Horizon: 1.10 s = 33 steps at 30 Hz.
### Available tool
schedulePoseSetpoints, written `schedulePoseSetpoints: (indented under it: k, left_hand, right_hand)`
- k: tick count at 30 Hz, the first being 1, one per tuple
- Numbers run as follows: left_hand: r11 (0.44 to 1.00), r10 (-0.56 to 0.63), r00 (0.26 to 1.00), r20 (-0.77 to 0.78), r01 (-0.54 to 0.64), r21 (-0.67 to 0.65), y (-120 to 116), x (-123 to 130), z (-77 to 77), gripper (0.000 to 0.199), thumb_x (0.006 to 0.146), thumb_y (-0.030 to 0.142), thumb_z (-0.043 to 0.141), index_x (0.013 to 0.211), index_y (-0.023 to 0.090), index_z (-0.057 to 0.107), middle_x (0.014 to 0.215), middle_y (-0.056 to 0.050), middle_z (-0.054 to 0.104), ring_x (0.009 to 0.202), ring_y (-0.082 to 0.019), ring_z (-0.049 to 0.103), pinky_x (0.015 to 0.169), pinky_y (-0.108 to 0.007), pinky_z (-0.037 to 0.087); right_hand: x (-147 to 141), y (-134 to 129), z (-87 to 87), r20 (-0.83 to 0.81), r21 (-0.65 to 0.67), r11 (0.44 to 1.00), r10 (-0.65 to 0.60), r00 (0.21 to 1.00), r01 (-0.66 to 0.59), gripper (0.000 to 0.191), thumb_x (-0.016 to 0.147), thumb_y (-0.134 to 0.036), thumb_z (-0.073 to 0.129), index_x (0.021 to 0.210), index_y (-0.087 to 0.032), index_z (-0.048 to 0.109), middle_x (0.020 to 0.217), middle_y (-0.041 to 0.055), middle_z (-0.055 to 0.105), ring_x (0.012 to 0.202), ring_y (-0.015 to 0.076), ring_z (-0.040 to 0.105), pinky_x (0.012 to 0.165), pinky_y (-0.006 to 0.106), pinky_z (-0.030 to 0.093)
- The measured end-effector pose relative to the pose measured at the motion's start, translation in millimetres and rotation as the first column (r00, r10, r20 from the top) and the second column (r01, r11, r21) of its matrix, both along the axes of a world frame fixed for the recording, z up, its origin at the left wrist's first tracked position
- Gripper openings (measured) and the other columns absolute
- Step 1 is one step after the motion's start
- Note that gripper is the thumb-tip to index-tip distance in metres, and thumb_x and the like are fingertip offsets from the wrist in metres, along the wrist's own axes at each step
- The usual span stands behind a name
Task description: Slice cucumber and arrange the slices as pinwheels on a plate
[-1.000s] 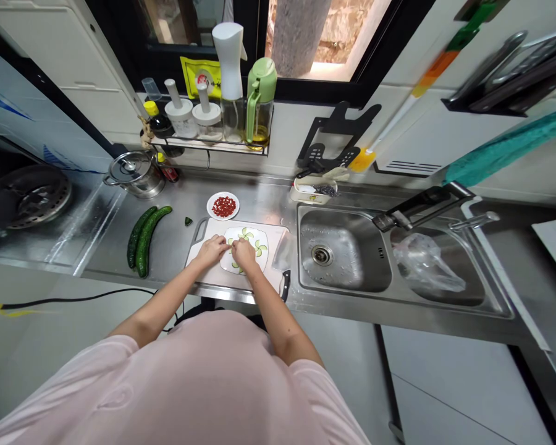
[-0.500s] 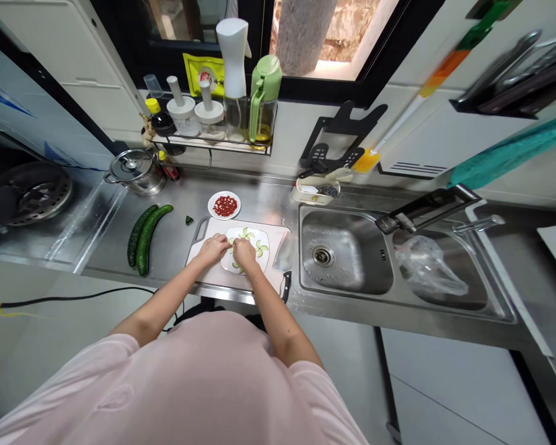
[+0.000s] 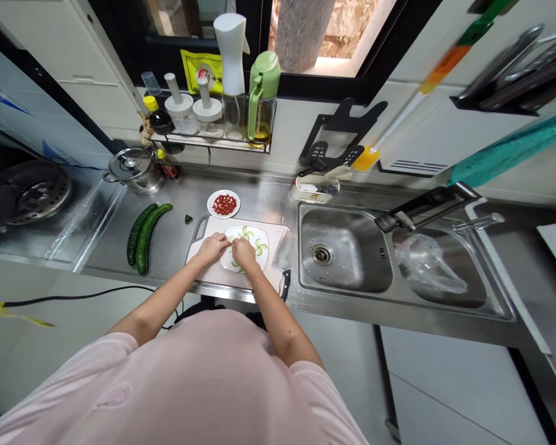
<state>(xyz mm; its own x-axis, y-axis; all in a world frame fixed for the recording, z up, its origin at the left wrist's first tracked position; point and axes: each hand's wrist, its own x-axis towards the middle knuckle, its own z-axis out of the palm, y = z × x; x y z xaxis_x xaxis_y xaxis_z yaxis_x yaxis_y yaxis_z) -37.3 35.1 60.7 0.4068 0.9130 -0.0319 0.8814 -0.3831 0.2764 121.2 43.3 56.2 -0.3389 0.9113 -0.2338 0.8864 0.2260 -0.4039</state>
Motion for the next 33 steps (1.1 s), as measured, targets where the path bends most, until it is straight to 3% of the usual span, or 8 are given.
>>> schedulePoseSetpoints:
  k: [5, 9, 13, 16, 20, 25, 33]
  left_hand:
    - [1.000, -0.012, 0.998, -0.061, 0.012, -0.003, 3, 3, 2.1, 0.024, 0.086, 0.019, 0.045, 0.096, 0.023, 0.066, 0.096, -0.008, 0.057, 0.094, -0.020, 0.048, 0.076, -0.031, 0.039]
    - [1.000, 0.010, 0.998, -0.061, -0.009, 0.007, 5, 6, 4.0, 0.023, 0.083, 0.017, 0.047, 0.098, 0.022, 0.065, 0.095, -0.009, 0.058, 0.095, -0.022, 0.050, 0.080, -0.034, 0.039]
    - [0.988, 0.144, 0.988, 0.062, -0.147, 0.040, 7, 5, 4.5, 0.031, 0.081, 0.015, 0.047, 0.109, 0.023, 0.060, 0.102, -0.008, 0.059, 0.099, -0.022, 0.050, 0.085, -0.033, 0.039]
    - [0.943, 0.319, 0.930, 0.180, -0.331, 0.034, 15, 1, 2.7, 0.030, 0.083, 0.018, 0.046, 0.110, 0.022, 0.059, 0.103, -0.007, 0.059, 0.100, -0.022, 0.051, 0.086, -0.032, 0.040]
    - [0.839, 0.523, 0.804, 0.282, -0.544, -0.005, 38, -10, -0.9, 0.028, 0.084, 0.021, 0.044, 0.108, 0.020, 0.060, 0.100, -0.007, 0.062, 0.095, -0.021, 0.055, 0.083, -0.030, 0.041]
    - [0.698, 0.706, 0.670, 0.230, -0.713, -0.064, 73, -26, -3.3, 0.028, 0.084, 0.022, 0.044, 0.107, 0.022, 0.061, 0.105, -0.008, 0.062, 0.094, -0.022, 0.057, 0.079, -0.030, 0.042]
    - [0.704, 0.710, 0.696, 0.110, -0.706, -0.076, 105, -37, -2.9, 0.029, 0.083, 0.022, 0.046, 0.107, 0.025, 0.063, 0.108, -0.009, 0.060, 0.097, -0.024, 0.056, 0.078, -0.033, 0.043]
  right_hand:
    - [2, -1, -3.8, -0.077, 0.035, 0.999, -0.003, 0.997, 0.006, 0.026, 0.090, -0.024, 0.039, 0.106, -0.020, 0.060, 0.105, 0.0079, 0.060, 0.095, 0.0194, 0.054, 0.073, 0.027, 0.039]
    - [6, -4, -5.2, -0.210, 0.072, 0.994, -0.062, 0.976, 0.079, 0.028, 0.088, -0.025, 0.043, 0.111, -0.021, 0.058, 0.104, 0.0067, 0.061, 0.091, 0.0187, 0.055, 0.073, 0.027, 0.040]
    - [19, -12, -2.3, -0.368, 0.092, 0.983, -0.114, 0.923, 0.159, 0.029, 0.087, -0.029, 0.043, 0.110, -0.021, 0.060, 0.092, 0.0037, 0.062, 0.083, 0.0170, 0.056, 0.074, 0.026, 0.041]
    - [32, -18, 1.2, -0.440, 0.102, 0.973, -0.141, 0.887, 0.206, 0.028, 0.086, -0.029, 0.043, 0.105, -0.021, 0.062, 0.084, 0.0027, 0.062, 0.078, 0.0168, 0.055, 0.072, 0.027, 0.041]
    - [46, -23, 3.8, -0.495, 0.095, 0.960, -0.185, 0.849, 0.265, 0.028, 0.084, -0.029, 0.043, 0.101, -0.020, 0.064, 0.083, 0.0030, 0.063, 0.077, 0.0171, 0.055, 0.070, 0.027, 0.042]
    - [54, -28, 5.7, -0.520, 0.087, 0.949, -0.216, 0.826, 0.303, 0.027, 0.083, -0.028, 0.044, 0.098, -0.020, 0.065, 0.082, 0.0030, 0.063, 0.074, 0.0167, 0.056, 0.069, 0.027, 0.042]
    - [57, -42, 19.8, -0.562, 0.074, 0.955, -0.199, 0.803, 0.289, 0.028, 0.085, -0.031, 0.043, 0.099, -0.020, 0.064, 0.086, 0.0039, 0.065, 0.068, 0.0149, 0.055, 0.067, 0.027, 0.043]
